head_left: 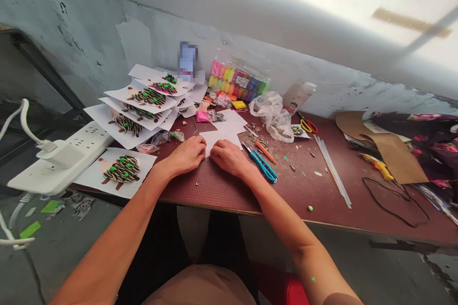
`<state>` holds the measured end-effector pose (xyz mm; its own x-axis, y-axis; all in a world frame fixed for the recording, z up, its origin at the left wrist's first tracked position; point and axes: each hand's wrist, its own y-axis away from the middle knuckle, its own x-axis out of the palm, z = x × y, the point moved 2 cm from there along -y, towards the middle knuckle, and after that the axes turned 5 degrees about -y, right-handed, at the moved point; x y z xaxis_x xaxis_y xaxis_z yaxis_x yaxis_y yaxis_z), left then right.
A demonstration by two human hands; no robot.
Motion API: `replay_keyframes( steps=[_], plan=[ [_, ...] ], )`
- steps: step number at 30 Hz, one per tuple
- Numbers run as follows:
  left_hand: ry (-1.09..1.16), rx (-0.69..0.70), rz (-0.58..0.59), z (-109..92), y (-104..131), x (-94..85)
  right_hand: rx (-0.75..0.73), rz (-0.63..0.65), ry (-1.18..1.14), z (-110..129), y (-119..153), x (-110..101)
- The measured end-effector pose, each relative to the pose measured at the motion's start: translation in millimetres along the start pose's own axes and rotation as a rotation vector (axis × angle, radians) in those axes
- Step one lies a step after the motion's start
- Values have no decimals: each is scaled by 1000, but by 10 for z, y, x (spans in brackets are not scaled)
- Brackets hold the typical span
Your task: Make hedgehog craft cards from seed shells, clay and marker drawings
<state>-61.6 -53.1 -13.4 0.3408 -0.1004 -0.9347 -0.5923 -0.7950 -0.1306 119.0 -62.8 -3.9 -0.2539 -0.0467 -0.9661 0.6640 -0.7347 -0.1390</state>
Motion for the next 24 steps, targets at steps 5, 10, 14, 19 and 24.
replay_keyframes(
  steps=[5,10,14,19,24],
  plan=[
    [81,-21,10,10,12,-37,6,-1,-11,2,-5,0],
    [69,6,10,17,5,-37,18,-5,-38,6,-5,-5],
    [42,21,-8,20,6,-9,22,-7,-41,7,2,-9],
    [25,21,-9,11,2,-13,32,-9,-54,-4,0,5],
    [58,23,0,36,3,-29,26,-7,-33,6,5,-3]
  ],
)
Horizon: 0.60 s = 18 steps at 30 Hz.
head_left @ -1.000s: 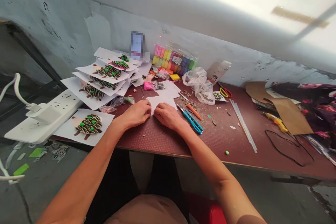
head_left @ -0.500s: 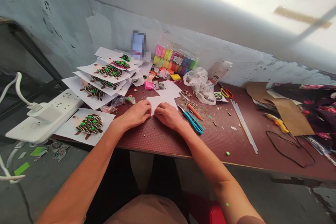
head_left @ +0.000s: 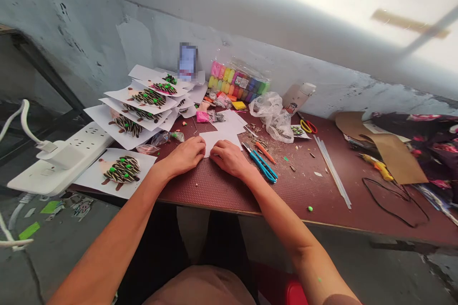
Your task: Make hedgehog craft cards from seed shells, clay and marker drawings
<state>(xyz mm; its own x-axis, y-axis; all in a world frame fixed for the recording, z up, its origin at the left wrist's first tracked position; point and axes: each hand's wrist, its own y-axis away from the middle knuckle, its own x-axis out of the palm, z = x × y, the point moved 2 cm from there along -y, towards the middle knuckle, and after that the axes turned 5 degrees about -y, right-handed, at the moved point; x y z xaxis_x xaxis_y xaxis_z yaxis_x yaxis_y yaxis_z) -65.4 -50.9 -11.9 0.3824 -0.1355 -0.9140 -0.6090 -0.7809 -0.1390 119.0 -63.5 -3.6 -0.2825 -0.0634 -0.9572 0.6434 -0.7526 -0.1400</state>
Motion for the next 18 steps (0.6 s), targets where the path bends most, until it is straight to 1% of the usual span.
replay_keyframes(
  steps=[3,6,8,10,13,16,18],
  plan=[
    [44,-20,-8,40,4,0,-5,9,15,8,5,-10],
    [75,-66,-72,81,-31,5,-11,9,10,4,7,-11],
    [50,-96,-125,99,-86,14,-15,5,-1,-1,10,-9],
    [-20,-126,-149,112,-156,30,-29,3,-13,-2,17,-8],
    [-116,-155,-126,141,-262,59,-83,15,-19,13,42,-9],
    [-166,-176,-77,199,-352,84,-131,33,-27,44,74,-6],
    [-193,-185,-70,243,-415,97,-146,43,-42,69,85,-3]
  ],
)
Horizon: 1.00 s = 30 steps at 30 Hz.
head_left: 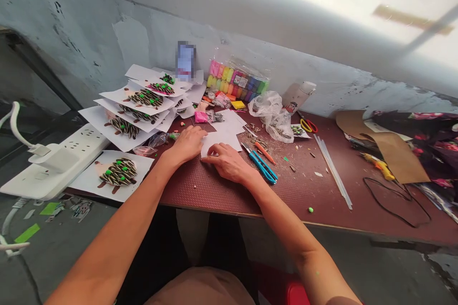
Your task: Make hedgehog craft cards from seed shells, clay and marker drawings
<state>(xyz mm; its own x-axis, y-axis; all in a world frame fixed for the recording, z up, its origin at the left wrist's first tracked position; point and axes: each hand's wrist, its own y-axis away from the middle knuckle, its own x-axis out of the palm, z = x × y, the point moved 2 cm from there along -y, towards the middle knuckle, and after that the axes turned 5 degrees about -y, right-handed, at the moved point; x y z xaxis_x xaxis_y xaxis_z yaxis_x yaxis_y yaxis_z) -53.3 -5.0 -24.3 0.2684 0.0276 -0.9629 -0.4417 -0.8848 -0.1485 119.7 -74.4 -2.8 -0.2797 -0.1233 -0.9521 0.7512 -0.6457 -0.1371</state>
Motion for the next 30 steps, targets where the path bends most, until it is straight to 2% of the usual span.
replay_keyframes(
  steps=[3,5,7,10,12,15,22,25,28,30],
  plan=[
    [-42,-21,6,21,-114,30,12,10,1,27,-8,-15],
    [-60,-38,0,18,-193,34,95,-7,41,13,-6,-64],
    [-59,-45,10,12,-269,30,272,-50,109,-39,37,-153],
    [-15,-76,85,41,-366,39,620,-97,226,-142,216,-303],
    [20,-89,123,79,-413,60,765,-91,268,-183,378,-367],
    [62,-59,109,116,-449,85,908,-40,275,-215,598,-381],
    [272,22,102,72,-481,-18,950,-57,188,-305,772,-373],
    [324,55,56,47,-544,-27,956,-144,126,-332,809,-439],
    [383,122,47,-6,-622,48,841,-224,49,-280,800,-512],
    [396,164,27,-49,-658,100,729,-152,-36,-201,747,-527]
  ],
)
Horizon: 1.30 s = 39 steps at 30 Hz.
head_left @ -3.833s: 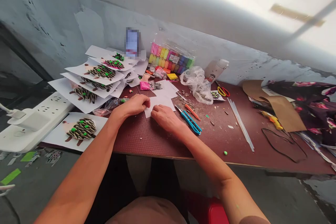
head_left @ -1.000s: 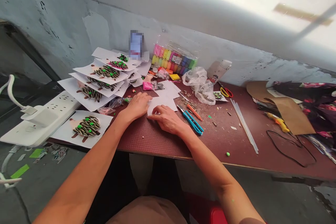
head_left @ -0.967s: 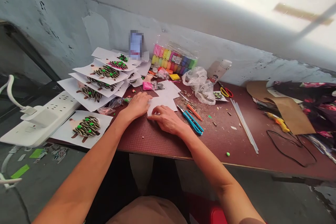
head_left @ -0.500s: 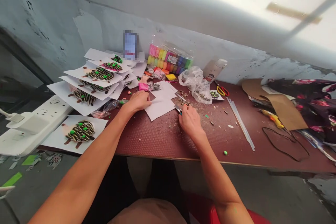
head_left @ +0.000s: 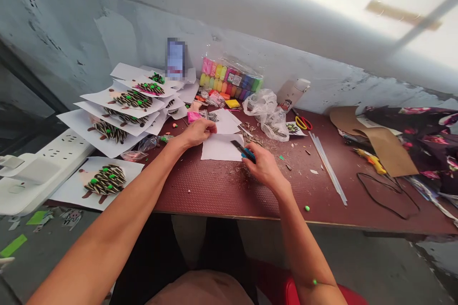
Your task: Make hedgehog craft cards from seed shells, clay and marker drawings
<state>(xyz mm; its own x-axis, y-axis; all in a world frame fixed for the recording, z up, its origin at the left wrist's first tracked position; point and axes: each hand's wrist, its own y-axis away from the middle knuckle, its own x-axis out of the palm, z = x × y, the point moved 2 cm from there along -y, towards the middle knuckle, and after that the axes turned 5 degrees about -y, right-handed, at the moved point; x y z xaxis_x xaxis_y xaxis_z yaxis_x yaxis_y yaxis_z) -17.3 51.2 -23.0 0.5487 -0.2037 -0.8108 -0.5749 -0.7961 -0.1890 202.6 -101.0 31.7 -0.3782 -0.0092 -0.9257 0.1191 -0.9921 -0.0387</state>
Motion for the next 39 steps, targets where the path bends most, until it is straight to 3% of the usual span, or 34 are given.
replay_keyframes(
  steps=[5,7,10,15,39],
  plan=[
    [-26,19,-57,-38,37,-15,-88,194,34,278,-12,77],
    [10,-39,58,-32,97,-56,-117,239,73,360,-40,128],
    [80,-19,242,-28,181,-110,-161,296,140,445,-89,178],
    [127,33,314,-7,230,-159,-215,373,213,551,-153,169],
    [18,6,386,-52,281,-208,-265,426,299,588,-253,240]
  ],
)
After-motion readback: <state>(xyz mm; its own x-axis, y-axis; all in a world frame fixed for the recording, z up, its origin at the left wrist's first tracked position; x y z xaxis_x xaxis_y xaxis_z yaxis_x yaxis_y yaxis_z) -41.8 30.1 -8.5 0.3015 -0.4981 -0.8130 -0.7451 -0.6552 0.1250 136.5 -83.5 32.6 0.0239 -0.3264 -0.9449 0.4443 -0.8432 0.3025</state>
